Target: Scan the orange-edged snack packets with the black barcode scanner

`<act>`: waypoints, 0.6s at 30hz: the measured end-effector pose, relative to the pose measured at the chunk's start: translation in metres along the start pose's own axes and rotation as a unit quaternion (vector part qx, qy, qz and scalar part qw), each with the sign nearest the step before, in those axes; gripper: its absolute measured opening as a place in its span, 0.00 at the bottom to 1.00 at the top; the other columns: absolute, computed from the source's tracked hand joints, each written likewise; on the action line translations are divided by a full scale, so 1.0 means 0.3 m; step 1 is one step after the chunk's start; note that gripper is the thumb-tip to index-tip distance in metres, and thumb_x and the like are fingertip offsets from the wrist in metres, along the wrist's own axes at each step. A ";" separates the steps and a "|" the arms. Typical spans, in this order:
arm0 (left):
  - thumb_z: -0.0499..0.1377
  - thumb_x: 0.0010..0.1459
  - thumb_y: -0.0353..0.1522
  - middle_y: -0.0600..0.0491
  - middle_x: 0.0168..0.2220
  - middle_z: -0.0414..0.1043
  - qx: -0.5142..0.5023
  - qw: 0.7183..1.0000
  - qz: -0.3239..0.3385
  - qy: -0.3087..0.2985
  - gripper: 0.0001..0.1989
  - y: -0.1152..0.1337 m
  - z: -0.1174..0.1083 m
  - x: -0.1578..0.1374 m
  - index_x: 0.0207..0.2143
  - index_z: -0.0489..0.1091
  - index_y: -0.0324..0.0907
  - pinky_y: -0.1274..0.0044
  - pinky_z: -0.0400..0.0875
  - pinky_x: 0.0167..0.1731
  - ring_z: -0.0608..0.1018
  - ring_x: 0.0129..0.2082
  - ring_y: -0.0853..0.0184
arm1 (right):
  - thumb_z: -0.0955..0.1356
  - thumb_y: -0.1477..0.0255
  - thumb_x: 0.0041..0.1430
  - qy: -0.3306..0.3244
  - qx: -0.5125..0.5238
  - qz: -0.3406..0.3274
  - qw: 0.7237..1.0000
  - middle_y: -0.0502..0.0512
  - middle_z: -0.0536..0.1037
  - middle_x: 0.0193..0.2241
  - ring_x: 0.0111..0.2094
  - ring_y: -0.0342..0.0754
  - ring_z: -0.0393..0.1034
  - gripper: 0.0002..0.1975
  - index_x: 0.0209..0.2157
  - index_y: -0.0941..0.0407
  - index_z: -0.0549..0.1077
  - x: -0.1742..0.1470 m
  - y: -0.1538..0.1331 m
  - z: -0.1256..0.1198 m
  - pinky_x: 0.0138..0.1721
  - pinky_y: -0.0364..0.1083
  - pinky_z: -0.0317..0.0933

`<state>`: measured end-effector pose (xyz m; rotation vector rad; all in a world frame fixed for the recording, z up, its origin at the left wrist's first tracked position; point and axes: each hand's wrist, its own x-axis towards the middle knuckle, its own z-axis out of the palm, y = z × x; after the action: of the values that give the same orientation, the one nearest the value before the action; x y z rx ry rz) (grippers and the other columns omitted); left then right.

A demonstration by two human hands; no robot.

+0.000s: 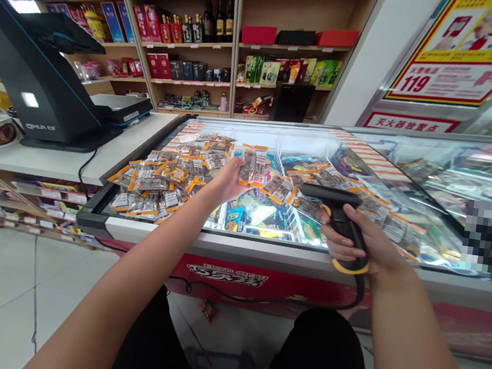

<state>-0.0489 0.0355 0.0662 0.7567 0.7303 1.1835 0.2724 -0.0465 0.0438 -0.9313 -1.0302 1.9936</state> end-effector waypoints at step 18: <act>0.58 0.74 0.32 0.40 0.51 0.77 0.734 0.648 0.201 -0.033 0.04 -0.083 -0.111 0.037 0.46 0.73 0.44 0.56 0.77 0.61 0.82 0.55 0.49 | 0.77 0.47 0.67 -0.073 -0.026 -0.035 0.996 0.36 0.62 0.18 0.15 0.32 0.33 0.26 0.44 0.52 0.68 0.025 0.001 -0.014 0.17 0.36 0.40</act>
<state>-0.0607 0.0457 0.0261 2.4093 1.5018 0.6879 0.2722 -0.0388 0.0397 -0.7753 -1.1835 2.0081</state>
